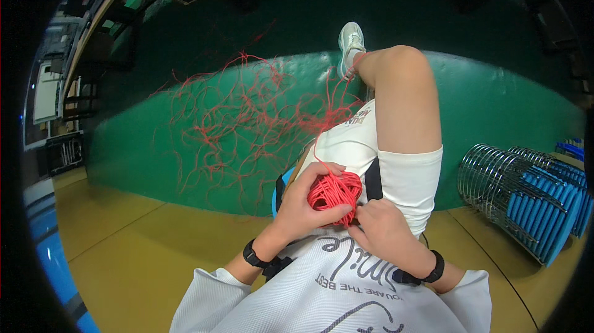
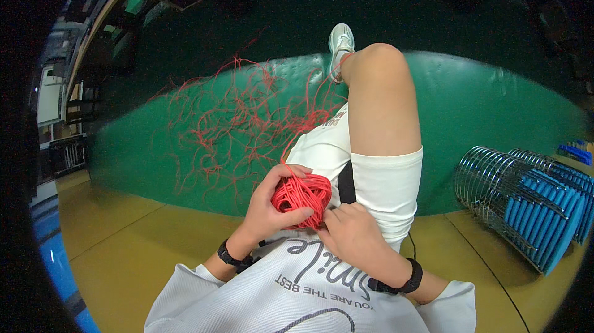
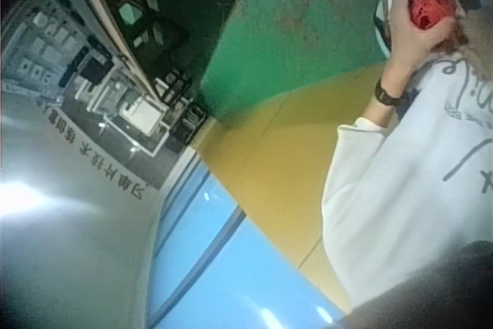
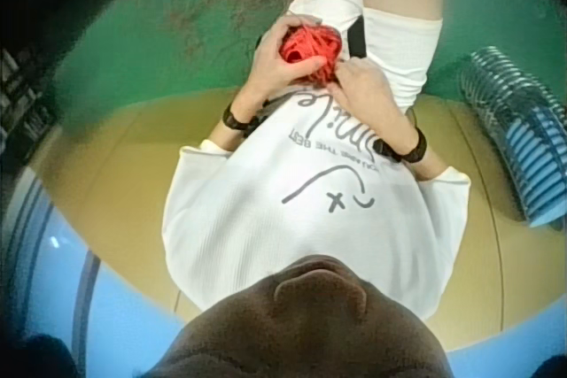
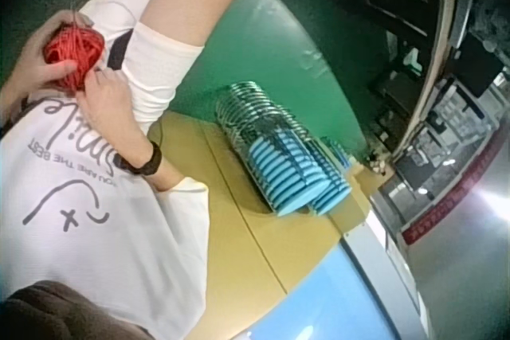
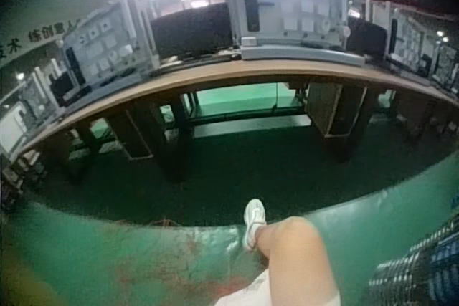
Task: The person winds a long red string into a ball by hand while sitting on the floor. They wrap sections of the string around a central mass until the loose pile is gathered into a single ball.
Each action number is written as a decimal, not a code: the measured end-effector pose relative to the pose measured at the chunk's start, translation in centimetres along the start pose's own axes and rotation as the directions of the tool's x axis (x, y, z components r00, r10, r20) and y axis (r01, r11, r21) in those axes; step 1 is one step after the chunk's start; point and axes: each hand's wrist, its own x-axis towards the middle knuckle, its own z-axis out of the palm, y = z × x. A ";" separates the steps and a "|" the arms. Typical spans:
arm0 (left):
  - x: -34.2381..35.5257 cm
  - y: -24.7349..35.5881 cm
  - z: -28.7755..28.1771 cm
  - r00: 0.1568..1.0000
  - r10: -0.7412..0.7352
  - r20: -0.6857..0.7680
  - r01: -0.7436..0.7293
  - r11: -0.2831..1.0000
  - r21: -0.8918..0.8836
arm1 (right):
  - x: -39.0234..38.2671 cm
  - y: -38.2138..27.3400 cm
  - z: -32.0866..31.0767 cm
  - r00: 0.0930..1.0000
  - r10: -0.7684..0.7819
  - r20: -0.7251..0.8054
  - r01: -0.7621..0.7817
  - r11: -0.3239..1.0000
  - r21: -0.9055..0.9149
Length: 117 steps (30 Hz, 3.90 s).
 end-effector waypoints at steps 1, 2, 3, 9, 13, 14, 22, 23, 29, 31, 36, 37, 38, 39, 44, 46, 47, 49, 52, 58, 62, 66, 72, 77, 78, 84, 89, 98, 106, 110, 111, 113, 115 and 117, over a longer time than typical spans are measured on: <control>-0.2 -0.1 -0.1 1.000 -0.018 0.025 0.019 0.999 -0.043 | 0.1 -0.1 -0.2 1.000 0.001 0.003 -0.001 1.000 0.002; -0.3 -0.2 -0.2 0.998 -0.035 0.052 0.039 0.996 -0.086 | 0.3 -0.1 -0.5 0.999 -0.013 0.035 0.013 1.000 -0.002; -0.5 -0.4 -0.2 0.998 -0.038 0.053 0.043 0.995 -0.087 | 0.5 -0.1 -0.8 0.997 -0.027 0.067 0.027 1.000 -0.005; -1.9 -0.9 0.0 0.999 0.014 0.046 -0.006 0.984 -0.177 | 1.1 -0.4 -1.4 0.999 0.038 -0.018 -0.036 0.995 0.097; -2.2 -1.4 -0.1 1.000 0.017 -0.005 -0.017 0.971 -0.238 | 1.7 -0.8 -1.7 0.991 0.043 -0.129 -0.021 0.985 0.169; -2.1 -1.4 0.0 1.000 0.017 -0.009 -0.019 0.969 -0.247 | 1.8 -0.9 -1.9 0.995 0.012 -0.097 0.003 0.989 0.145; -1.7 -2.0 0.2 0.987 0.132 -0.094 -0.133 0.991 -0.004 | 2.3 -0.1 -2.0 0.998 -0.062 -0.006 0.062 0.981 0.184; -1.7 -2.1 0.0 0.974 0.209 -0.083 -0.193 0.967 0.166 | 2.4 0.0 -1.9 0.995 -0.099 -0.010 0.099 0.976 0.195; -1.6 -2.4 0.6 0.972 0.136 -0.194 -0.111 0.985 0.135 | 3.1 0.2 -1.9 0.991 -0.135 0.010 0.126 0.947 0.296; -1.2 -2.4 0.7 0.966 0.138 -0.219 -0.107 0.983 0.151 | 3.2 0.1 -1.6 0.987 -0.159 -0.008 0.155 0.953 0.261; -0.9 -2.4 1.1 0.944 0.123 -0.305 -0.092 0.989 0.115 | 3.1 -0.3 -1.3 0.989 -0.146 -0.041 0.151 0.971 0.186; -0.8 -2.3 1.2 0.941 0.132 -0.311 -0.092 0.986 0.139 | 3.0 -0.4 -1.3 0.989 -0.145 -0.042 0.150 0.971 0.187; -0.7 -2.2 1.2 0.938 0.140 -0.316 -0.092 0.982 0.162 | 2.8 -0.4 -1.3 0.990 -0.134 -0.042 0.139 0.977 0.159; -0.6 -2.1 1.3 0.939 0.139 -0.315 -0.091 0.982 0.163 | 2.7 -0.5 -1.2 0.991 -0.123 -0.043 0.128 0.983 0.130; -0.4 -1.6 1.3 0.948 0.139 -0.286 -0.087 0.979 0.186 | 2.0 -1.0 -1.1 0.993 -0.076 -0.088 0.085 0.991 0.104; -0.1 -1.6 1.3 0.950 0.126 -0.285 -0.081 0.983 0.164 | 1.8 -0.9 -0.6 0.992 -0.053 -0.112 0.066 0.991 0.118; 0.0 -1.6 1.3 0.952 0.113 -0.285 -0.075 0.987 0.141 | 1.7 -0.8 -0.2 0.988 -0.042 -0.149 0.062 0.989 0.131; 0.2 -1.5 1.3 0.957 0.092 -0.276 -0.064 0.992 0.109 | 1.5 -0.8 0.0 0.982 -0.032 -0.184 0.060 0.987 0.146; 0.2 -0.8 1.2 0.973 0.024 -0.231 0.004 0.993 0.119 | 1.2 -0.9 -0.2 0.983 -0.049 -0.179 0.069 0.991 0.111; -1.1 0.6 1.0 0.996 -0.001 -0.087 0.022 0.972 0.234 | -0.1 -2.2 -1.4 0.996 -0.040 -0.080 0.039 0.999 -0.015; -1.9 0.7 0.5 1.000 0.018 0.003 -0.018 0.998 0.059 | -0.4 -2.2 -1.4 0.998 -0.044 -0.048 0.047 0.997 0.062; -1.8 0.7 -1.0 0.988 -0.038 0.150 0.038 0.999 -0.002 | -0.2 -2.2 -1.5 0.997 -0.069 -0.033 0.071 0.994 0.088; -1.8 0.4 -0.1 1.000 -0.008 0.017 0.009 0.999 -0.050 | -0.3 -2.1 -1.3 1.000 -0.016 -0.018 0.017 0.996 0.090; -1.4 0.0 -0.2 0.996 -0.035 -0.086 0.033 0.999 -0.024 | 0.7 -1.7 -1.7 0.997 -0.031 -0.069 0.041 0.989 0.139; -1.3 -0.1 -0.5 0.994 -0.013 -0.113 0.016 1.000 0.027 | 0.9 -1.7 -1.7 0.996 -0.039 -0.084 0.054 0.982 0.181; -0.9 0.4 -1.4 0.995 0.074 0.062 -0.077 0.996 0.044 | 1.2 -1.0 -1.1 0.990 0.119 -0.076 -0.074 0.895 0.440; 0.0 1.5 -1.3 0.993 0.118 0.013 -0.118 0.965 0.233 | 1.4 -1.7 -1.2 0.970 0.234 -0.065 -0.158 0.812 0.562; 0.4 0.6 -0.6 0.975 0.224 -0.004 -0.213 0.933 0.290 | 2.4 -0.6 -1.2 0.940 0.325 -0.103 -0.193 0.756 0.626; 0.7 -0.5 -0.5 0.948 0.314 -0.044 -0.271 0.874 0.403 | 1.2 -0.2 0.6 0.911 0.413 0.025 -0.265 0.535 0.802; 0.6 -0.4 -0.4 0.939 0.341 -0.044 -0.294 0.863 0.410 | 1.5 -0.8 -0.5 0.948 0.319 -0.002 -0.232 0.696 0.680; 0.5 -0.5 -0.4 0.939 0.341 -0.044 -0.294 0.863 0.411 | 1.7 -0.8 -0.7 0.948 0.318 -0.003 -0.231 0.696 0.680; 0.4 -0.7 -0.5 0.944 0.300 -0.135 -0.240 0.910 0.338 | 1.8 -0.9 -1.0 0.987 0.145 -0.074 -0.092 0.869 0.486; 0.5 -1.1 -0.4 0.936 0.290 -0.200 -0.220 0.924 0.312 | 2.0 -1.6 -0.5 0.979 0.171 -0.112 -0.101 0.882 0.460; 0.4 -1.6 -0.3 0.924 0.278 -0.262 -0.202 0.938 0.283 | 1.9 -1.8 -0.1 0.968 0.197 -0.152 -0.114 0.894 0.434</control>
